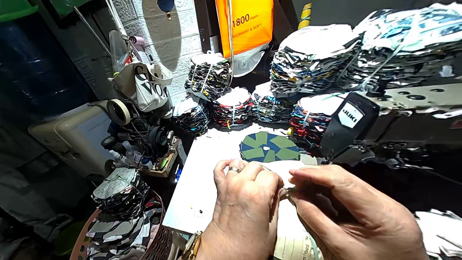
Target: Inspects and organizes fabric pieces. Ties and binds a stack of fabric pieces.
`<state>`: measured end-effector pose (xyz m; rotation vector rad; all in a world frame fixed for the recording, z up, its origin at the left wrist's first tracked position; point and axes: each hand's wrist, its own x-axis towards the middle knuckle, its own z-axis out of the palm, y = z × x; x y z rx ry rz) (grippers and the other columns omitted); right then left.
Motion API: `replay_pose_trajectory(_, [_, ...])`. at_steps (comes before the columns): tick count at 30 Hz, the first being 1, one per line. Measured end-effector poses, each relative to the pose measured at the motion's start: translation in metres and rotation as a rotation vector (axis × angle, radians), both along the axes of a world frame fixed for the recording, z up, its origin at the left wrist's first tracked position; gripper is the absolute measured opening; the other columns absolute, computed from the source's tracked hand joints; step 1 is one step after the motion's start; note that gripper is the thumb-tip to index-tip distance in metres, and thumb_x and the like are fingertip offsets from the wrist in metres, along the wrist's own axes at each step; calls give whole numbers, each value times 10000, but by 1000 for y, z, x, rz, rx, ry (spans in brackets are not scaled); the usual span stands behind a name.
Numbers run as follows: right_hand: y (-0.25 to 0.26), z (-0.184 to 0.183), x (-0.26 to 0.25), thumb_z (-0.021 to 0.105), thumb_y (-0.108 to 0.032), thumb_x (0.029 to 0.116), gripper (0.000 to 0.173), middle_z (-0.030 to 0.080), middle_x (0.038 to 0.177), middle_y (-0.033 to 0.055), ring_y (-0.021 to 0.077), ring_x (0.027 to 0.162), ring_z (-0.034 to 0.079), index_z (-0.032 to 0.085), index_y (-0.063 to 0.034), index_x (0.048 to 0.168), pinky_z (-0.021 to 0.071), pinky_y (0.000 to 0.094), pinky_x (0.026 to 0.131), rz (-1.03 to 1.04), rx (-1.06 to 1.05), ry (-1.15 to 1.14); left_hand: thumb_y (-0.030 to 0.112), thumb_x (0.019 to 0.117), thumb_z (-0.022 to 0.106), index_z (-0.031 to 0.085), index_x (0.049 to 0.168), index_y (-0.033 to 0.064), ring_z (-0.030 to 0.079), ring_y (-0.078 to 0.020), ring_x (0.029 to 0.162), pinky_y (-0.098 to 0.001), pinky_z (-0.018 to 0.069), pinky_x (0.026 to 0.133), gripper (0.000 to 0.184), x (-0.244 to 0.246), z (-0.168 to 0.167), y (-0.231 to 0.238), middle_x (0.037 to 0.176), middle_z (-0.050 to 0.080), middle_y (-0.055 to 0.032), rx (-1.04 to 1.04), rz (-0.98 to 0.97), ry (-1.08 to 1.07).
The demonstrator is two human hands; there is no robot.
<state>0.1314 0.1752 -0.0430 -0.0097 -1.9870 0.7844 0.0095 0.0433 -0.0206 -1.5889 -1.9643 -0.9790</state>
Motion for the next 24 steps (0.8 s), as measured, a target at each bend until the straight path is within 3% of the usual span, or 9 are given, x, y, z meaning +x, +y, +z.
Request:
replay_pose_trajectory(4, [-4, 3, 0, 619, -87, 972, 201, 698, 1050, 102, 93, 963, 664, 723, -15, 1129, 568, 213, 846, -89, 162, -32, 222, 977, 640, 716, 919, 193, 623, -88, 998, -567, 326, 1083, 101, -3, -2, 0, 857, 653, 95, -7, -35, -29])
replay_pose_trajectory(8, [-3, 5, -2, 623, -91, 994, 197, 702, 1080, 89, 107, 1013, 663, 730, -46, 1153, 559, 230, 897, -57, 184, -28, 238, 1021, 588, 723, 974, 171, 607, -61, 1026, -542, 298, 1114, 158, -9, -6, -1, 909, 662, 93, -31, -133, -177])
replay_pose_trajectory(11, [-1, 7, 1, 623, -96, 999, 215, 726, 1055, 45, 78, 955, 685, 672, -62, 1205, 587, 233, 853, -11, 111, -65, 245, 1029, 580, 738, 995, 182, 587, -48, 1052, -492, 300, 1115, 173, -10, -7, 0, 928, 664, 107, -30, -181, -308])
replay_pose_trajectory(14, [-3, 10, 6, 603, -90, 989, 274, 694, 1004, 11, 48, 868, 665, 562, -91, 1259, 584, 209, 755, -5, 6, -148, 284, 1024, 592, 735, 973, 212, 568, -51, 1046, -542, 269, 1131, 169, -9, -7, 1, 912, 619, 110, -33, -162, -324])
replay_pose_trajectory(18, [0, 16, 10, 588, -65, 961, 216, 669, 976, -8, 73, 855, 672, 543, -103, 1169, 598, 233, 735, 47, -115, -222, 299, 1022, 594, 730, 967, 223, 561, -73, 1124, -599, 217, 1166, 166, -9, -6, 0, 940, 627, 107, -43, -146, -281])
replay_pose_trajectory(24, [18, 20, 7, 607, -119, 930, 202, 668, 947, -17, 104, 818, 671, 547, -170, 1116, 590, 246, 705, 199, -218, -260, 294, 1024, 596, 736, 967, 216, 570, -57, 1097, -600, 223, 1169, 170, -10, -7, 1, 925, 624, 108, -44, -182, -324])
